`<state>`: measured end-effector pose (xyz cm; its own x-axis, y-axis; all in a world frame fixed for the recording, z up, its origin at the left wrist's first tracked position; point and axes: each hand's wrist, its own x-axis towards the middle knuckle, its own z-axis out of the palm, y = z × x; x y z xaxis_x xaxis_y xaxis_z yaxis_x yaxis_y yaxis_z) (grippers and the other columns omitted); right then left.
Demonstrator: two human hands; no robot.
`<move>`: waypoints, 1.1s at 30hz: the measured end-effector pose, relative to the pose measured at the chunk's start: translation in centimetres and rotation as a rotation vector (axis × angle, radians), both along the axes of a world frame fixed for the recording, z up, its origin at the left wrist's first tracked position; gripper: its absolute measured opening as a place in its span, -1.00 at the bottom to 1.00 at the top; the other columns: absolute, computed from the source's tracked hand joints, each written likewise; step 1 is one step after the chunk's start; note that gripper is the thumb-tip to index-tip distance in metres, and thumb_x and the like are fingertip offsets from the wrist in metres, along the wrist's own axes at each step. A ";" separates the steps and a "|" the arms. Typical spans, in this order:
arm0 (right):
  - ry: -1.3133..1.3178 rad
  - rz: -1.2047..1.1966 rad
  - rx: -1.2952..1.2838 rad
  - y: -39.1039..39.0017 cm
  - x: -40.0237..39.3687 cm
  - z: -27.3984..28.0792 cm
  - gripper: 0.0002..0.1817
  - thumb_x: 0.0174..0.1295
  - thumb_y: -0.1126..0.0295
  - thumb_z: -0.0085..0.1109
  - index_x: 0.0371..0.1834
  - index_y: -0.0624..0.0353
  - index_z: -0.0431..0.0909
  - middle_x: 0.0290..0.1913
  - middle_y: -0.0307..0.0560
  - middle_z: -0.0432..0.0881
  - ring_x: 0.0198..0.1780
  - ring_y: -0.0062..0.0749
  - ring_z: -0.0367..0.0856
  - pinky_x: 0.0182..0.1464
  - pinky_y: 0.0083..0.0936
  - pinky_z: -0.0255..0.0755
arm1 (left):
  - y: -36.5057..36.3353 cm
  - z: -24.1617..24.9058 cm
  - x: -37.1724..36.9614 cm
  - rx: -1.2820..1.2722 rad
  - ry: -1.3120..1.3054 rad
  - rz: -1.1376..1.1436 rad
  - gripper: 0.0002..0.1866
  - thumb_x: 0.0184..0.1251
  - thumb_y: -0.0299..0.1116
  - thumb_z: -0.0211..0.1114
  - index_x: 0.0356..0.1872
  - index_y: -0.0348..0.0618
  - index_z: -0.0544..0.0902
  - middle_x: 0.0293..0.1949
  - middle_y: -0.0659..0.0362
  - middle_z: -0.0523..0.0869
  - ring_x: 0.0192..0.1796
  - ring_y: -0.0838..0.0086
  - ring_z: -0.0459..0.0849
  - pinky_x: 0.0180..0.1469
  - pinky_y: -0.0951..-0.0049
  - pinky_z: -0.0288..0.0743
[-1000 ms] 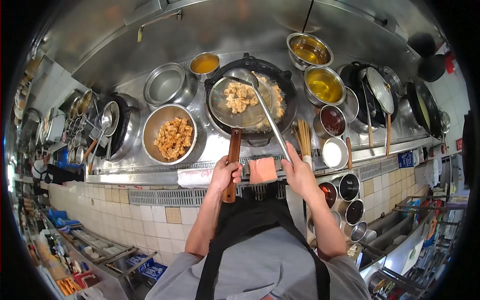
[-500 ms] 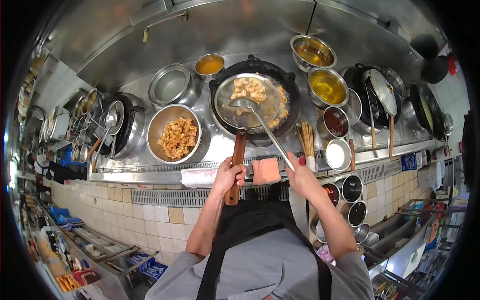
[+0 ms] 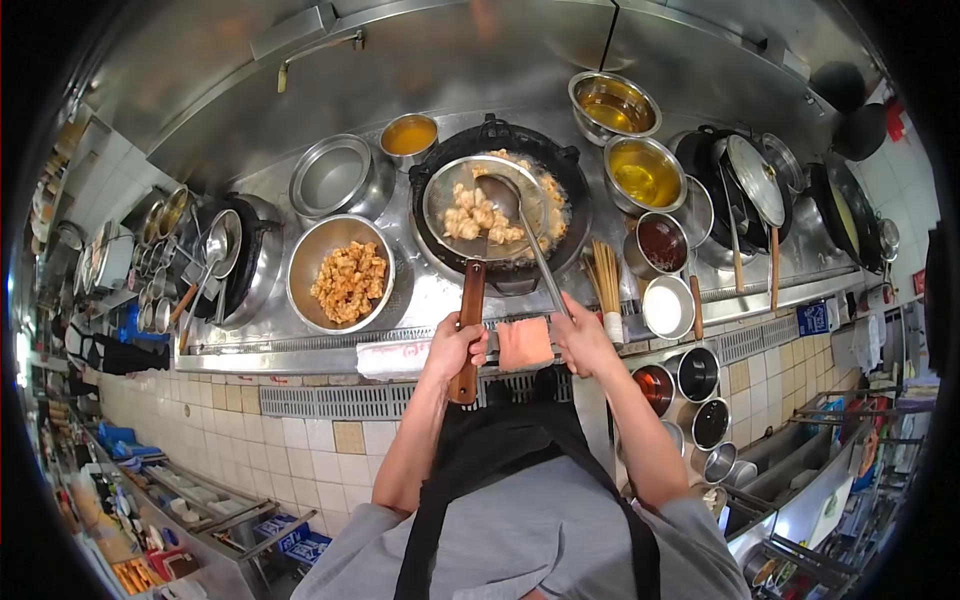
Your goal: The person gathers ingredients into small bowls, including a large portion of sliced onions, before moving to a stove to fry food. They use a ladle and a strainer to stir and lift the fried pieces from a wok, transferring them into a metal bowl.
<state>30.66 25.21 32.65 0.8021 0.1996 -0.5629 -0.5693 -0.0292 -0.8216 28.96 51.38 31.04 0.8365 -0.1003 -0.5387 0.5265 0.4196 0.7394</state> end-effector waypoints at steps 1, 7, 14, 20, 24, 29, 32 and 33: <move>-0.169 0.132 -0.311 -0.2 -0.9 1.4 -0.33 0.55 0.32 0.09 0.69 0.09 0.16 -0.44 -0.03 0.61 -0.69 -0.31 0.43 -0.59 -0.27 0.39 | 0.4 -0.6 0.0 -0.055 0.013 0.003 -0.74 0.43 -0.66 0.17 0.01 -0.28 0.33 -0.35 0.07 0.57 -0.54 0.56 0.41 -0.58 0.47 0.30; -0.773 0.153 -0.570 -3.3 -5.2 1.9 -0.34 0.53 0.30 0.07 0.66 0.06 0.18 -0.22 0.51 0.70 -0.24 0.51 0.67 -0.14 0.15 0.53 | 1.2 0.2 -0.8 -0.015 0.013 0.019 -0.75 0.46 -0.66 0.14 0.03 -0.26 0.31 -0.36 0.08 0.55 -0.54 0.58 0.42 -0.59 0.46 0.33; 0.067 0.174 -0.033 0.8 2.8 -2.2 -0.39 0.58 0.18 0.07 0.64 -0.06 0.19 -0.46 -0.01 0.56 -0.59 -0.28 0.56 -0.59 -0.31 0.43 | 0.8 -1.3 -2.1 0.038 0.002 -0.004 -0.81 0.46 -0.62 0.19 -0.04 -0.30 0.38 -0.39 0.11 0.56 -0.53 0.59 0.41 -0.59 0.48 0.30; -0.148 0.184 -0.244 -0.1 0.3 2.0 -0.33 0.57 0.21 0.10 0.69 0.03 0.16 -0.54 -0.20 0.47 -0.66 -0.51 0.40 -0.66 -0.45 0.30 | 1.6 -0.8 -1.7 0.019 -0.031 0.009 -0.78 0.45 -0.61 0.19 0.00 -0.31 0.37 -0.36 0.10 0.59 -0.53 0.60 0.41 -0.59 0.50 0.29; -0.704 0.218 -0.634 -2.3 -2.0 4.2 -0.34 0.54 0.30 0.11 0.67 0.01 0.19 -0.43 0.23 0.67 -0.45 0.19 0.66 -0.36 -0.08 0.48 | 1.7 -0.5 -1.9 0.013 -0.004 0.008 -0.79 0.46 -0.61 0.18 0.01 -0.30 0.37 -0.33 0.10 0.59 -0.52 0.61 0.41 -0.59 0.53 0.29; -0.591 0.516 -0.892 -1.4 -0.2 0.0 -0.36 0.53 0.31 0.04 0.60 0.28 0.17 -0.26 0.53 0.68 -0.28 0.41 0.69 -0.13 0.16 0.54 | 1.2 0.4 -2.2 0.012 -0.026 0.003 -0.79 0.47 -0.61 0.18 0.01 -0.29 0.37 -0.32 0.09 0.59 -0.52 0.61 0.42 -0.58 0.51 0.30; -0.366 0.394 -0.494 0.3 1.5 -5.7 -0.33 0.57 0.25 0.07 0.68 0.04 0.09 -0.36 0.24 0.71 -0.52 0.07 0.65 -0.43 -0.06 0.53 | 1.3 -0.8 -1.4 0.029 -0.037 0.024 -0.78 0.46 -0.61 0.19 0.01 -0.29 0.36 -0.33 0.08 0.59 -0.52 0.60 0.42 -0.58 0.49 0.31; -0.221 0.324 -0.295 0.6 2.4 -5.3 -0.31 0.58 0.23 0.08 0.70 -0.02 0.06 -0.37 0.16 0.72 -0.57 -0.03 0.63 -0.51 -0.13 0.52 | 1.7 -0.8 -1.6 0.039 -0.041 0.026 -0.77 0.46 -0.61 0.19 0.00 -0.29 0.35 -0.33 0.08 0.59 -0.52 0.59 0.43 -0.58 0.49 0.31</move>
<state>33.05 25.77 27.34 0.8317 0.3160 -0.4566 -0.3058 -0.4256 -0.8517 27.40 53.08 30.25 0.8598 -0.0581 -0.5074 0.4851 0.4034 0.7758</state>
